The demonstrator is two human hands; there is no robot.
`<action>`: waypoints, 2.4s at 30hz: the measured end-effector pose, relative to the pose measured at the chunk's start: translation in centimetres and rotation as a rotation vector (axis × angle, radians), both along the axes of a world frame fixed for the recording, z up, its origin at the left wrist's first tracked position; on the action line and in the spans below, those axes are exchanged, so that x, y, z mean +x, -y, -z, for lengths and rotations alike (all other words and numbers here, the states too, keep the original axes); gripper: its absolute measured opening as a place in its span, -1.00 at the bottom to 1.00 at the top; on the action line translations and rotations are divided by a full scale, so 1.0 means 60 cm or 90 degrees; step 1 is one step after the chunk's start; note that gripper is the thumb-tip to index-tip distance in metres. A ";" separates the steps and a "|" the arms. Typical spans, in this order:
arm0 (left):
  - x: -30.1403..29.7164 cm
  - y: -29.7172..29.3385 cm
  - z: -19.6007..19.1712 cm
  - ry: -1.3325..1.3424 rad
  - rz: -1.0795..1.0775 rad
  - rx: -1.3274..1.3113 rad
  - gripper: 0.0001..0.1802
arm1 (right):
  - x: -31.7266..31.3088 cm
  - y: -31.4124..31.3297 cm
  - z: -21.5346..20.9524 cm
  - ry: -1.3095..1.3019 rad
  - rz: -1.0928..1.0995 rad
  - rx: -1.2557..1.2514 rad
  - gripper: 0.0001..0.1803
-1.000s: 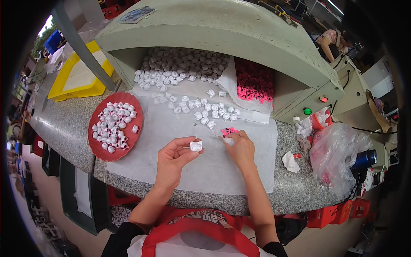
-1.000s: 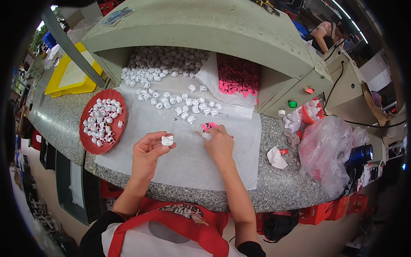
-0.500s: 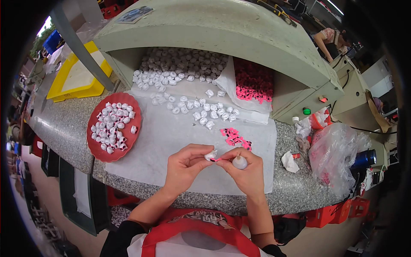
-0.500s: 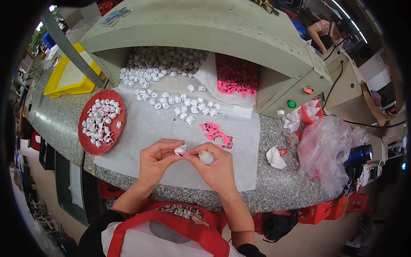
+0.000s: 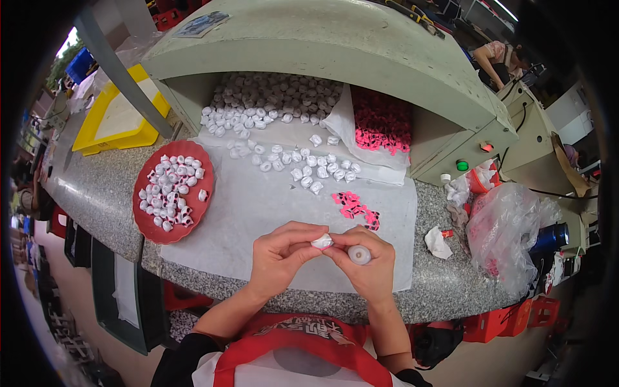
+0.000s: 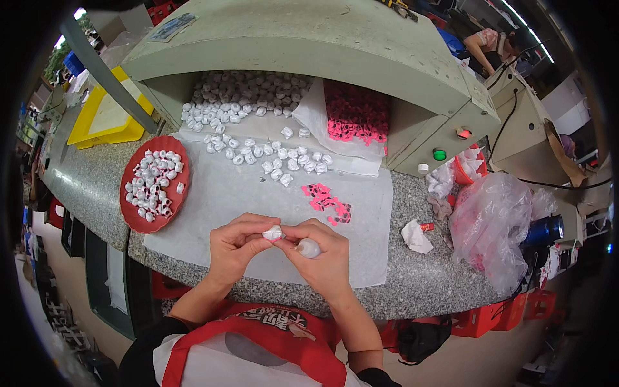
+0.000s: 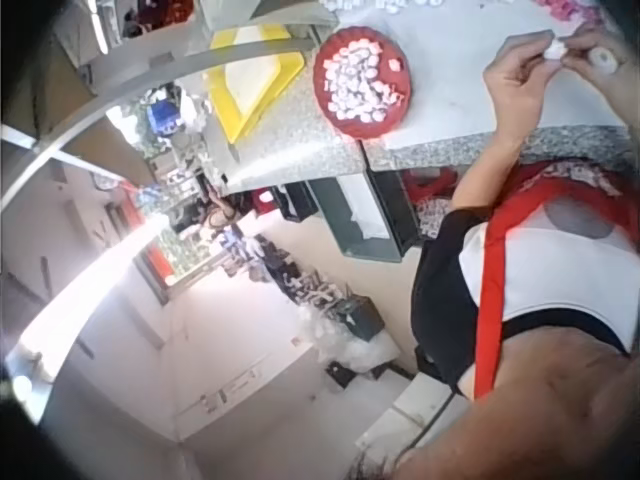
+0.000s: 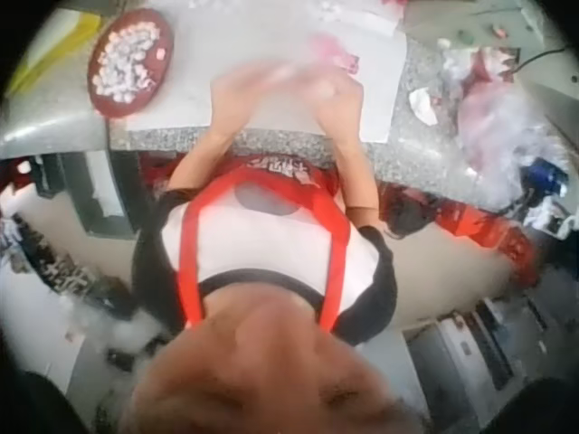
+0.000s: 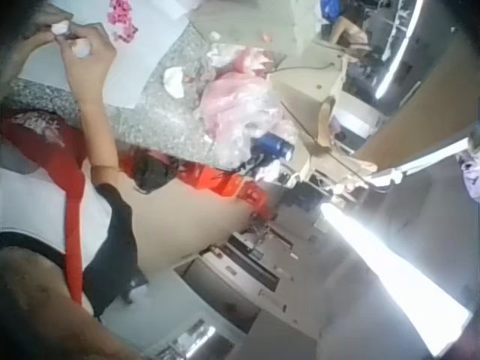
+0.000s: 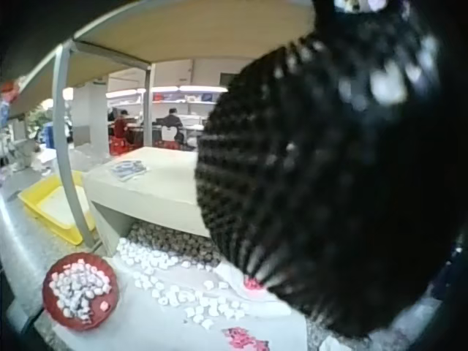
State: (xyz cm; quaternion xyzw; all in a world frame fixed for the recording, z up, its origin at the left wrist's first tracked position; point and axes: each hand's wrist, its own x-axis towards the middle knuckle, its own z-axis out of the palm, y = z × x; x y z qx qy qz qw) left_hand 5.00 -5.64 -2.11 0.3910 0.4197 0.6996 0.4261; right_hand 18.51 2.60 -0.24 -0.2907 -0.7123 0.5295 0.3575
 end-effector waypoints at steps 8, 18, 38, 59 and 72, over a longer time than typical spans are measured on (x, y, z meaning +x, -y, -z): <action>0.003 0.004 -0.003 -0.014 0.002 -0.006 -0.70 | 0.000 0.008 0.002 -0.015 0.027 0.014 -0.79; -0.003 0.000 0.017 0.334 0.018 -0.162 -0.70 | -0.012 0.003 0.010 -0.053 0.019 0.042 -0.70; 0.002 0.005 0.008 0.230 0.101 -0.100 -0.73 | 0.135 -0.083 0.080 0.168 0.466 0.241 -0.67; 0.048 -0.020 0.006 0.278 -0.014 -0.142 -0.84 | 0.075 -0.002 0.005 0.150 0.241 0.151 -0.79; 0.034 -0.018 -0.009 0.193 0.098 -0.111 -0.78 | 0.048 0.006 -0.001 -0.112 0.025 -0.232 -0.71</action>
